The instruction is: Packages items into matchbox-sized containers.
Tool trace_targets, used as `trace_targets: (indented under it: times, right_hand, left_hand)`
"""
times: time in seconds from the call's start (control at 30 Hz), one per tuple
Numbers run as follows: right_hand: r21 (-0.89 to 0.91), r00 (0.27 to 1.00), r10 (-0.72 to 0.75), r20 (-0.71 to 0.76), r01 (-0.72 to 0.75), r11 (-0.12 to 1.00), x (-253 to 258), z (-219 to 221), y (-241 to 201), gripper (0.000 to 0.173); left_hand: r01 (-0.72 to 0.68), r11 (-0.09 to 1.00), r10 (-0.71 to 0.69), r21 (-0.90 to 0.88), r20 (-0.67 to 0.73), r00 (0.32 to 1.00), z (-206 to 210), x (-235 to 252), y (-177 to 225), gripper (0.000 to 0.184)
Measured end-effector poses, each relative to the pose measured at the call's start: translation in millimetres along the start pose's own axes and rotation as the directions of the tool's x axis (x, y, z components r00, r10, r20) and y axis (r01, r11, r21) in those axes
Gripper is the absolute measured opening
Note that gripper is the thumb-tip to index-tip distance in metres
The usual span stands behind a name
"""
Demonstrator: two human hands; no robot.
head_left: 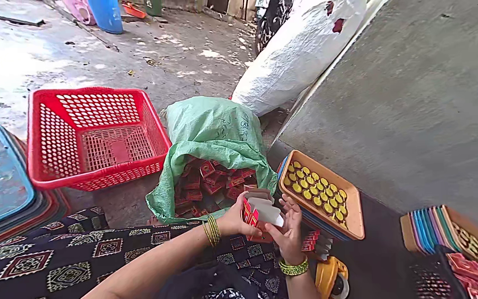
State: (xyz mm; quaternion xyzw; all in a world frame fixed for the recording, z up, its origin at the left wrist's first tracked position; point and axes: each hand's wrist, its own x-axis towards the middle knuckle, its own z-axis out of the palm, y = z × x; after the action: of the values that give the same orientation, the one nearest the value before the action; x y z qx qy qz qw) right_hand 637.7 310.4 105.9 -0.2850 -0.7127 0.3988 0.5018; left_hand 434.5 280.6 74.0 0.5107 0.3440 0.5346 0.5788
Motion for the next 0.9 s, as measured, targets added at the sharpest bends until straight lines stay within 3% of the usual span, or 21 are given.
trace_targets:
  times: [0.1, 0.17, 0.27, 0.37, 0.43, 0.5, 0.57, 0.63, 0.7, 0.77, 0.9]
  right_hand:
    - [0.081, 0.991, 0.047, 0.127, -0.058, 0.995, -31.1, -18.6, -2.1, 0.129]
    - [0.072, 0.984, 0.045, 0.170, -0.058, 0.996, -52.0, -26.8, 3.6, 0.131]
    - [-0.049, 0.980, 0.084, 0.183, -0.076, 0.996, -80.4, -28.8, 12.9, 0.134]
    - [-0.004, 0.965, 0.134, 0.227, -0.136, 0.991, -94.6, -31.1, 20.8, 0.137]
    - [0.008, 0.936, 0.176, 0.304, -0.188, 0.982, -88.9, -39.4, 18.6, 0.139]
    - [-0.038, 0.912, 0.213, 0.352, -0.213, 0.976, -68.8, -57.0, 16.2, 0.134]
    - [-0.226, 0.953, 0.180, 0.244, -0.125, 0.966, -34.9, -85.7, 25.5, 0.102]
    - [-0.473, 0.976, 0.213, -0.045, -0.208, 0.856, 9.3, -112.6, 41.0, 0.054]
    - [-0.679, 0.923, 0.280, -0.264, -0.384, 0.626, 56.1, -137.8, 67.6, 0.033]
    - [-0.763, 0.841, 0.421, -0.340, -0.508, 0.399, 99.9, -155.4, 96.0, 0.032]
    - [-0.862, 0.723, 0.621, -0.302, -0.485, 0.146, 151.7, -163.3, 139.7, 0.053]
  left_hand:
    - [-0.187, 0.980, 0.175, 0.065, 0.157, 0.972, 29.0, -8.6, -4.6, 0.133]
    - [-0.213, 0.942, 0.154, 0.259, 0.229, 0.961, 34.9, -12.8, -18.0, 0.135]
    - [-0.160, 0.837, 0.018, 0.522, 0.267, 0.963, 36.4, -18.2, -38.6, 0.154]
    - [-0.196, 0.790, 0.045, 0.580, 0.264, 0.963, 43.2, -20.4, -48.0, 0.165]
    - [-0.213, 0.795, 0.091, 0.569, 0.234, 0.968, 43.8, -19.7, -55.9, 0.161]
    - [-0.183, 0.837, 0.091, 0.515, 0.198, 0.976, 42.1, -17.7, -57.9, 0.156]
    - [-0.173, 0.848, 0.085, 0.500, 0.192, 0.978, 42.2, -15.6, -57.9, 0.152]
    - [-0.168, 0.844, 0.075, 0.509, 0.199, 0.977, 45.1, -15.0, -56.5, 0.151]
    - [-0.156, 0.833, 0.056, 0.530, 0.199, 0.978, 48.3, -15.4, -54.6, 0.154]
    - [-0.144, 0.832, 0.046, 0.536, 0.192, 0.980, 48.3, -14.4, -55.2, 0.159]
    - [-0.117, 0.836, 0.026, 0.537, 0.174, 0.984, 45.9, -14.3, -56.3, 0.162]
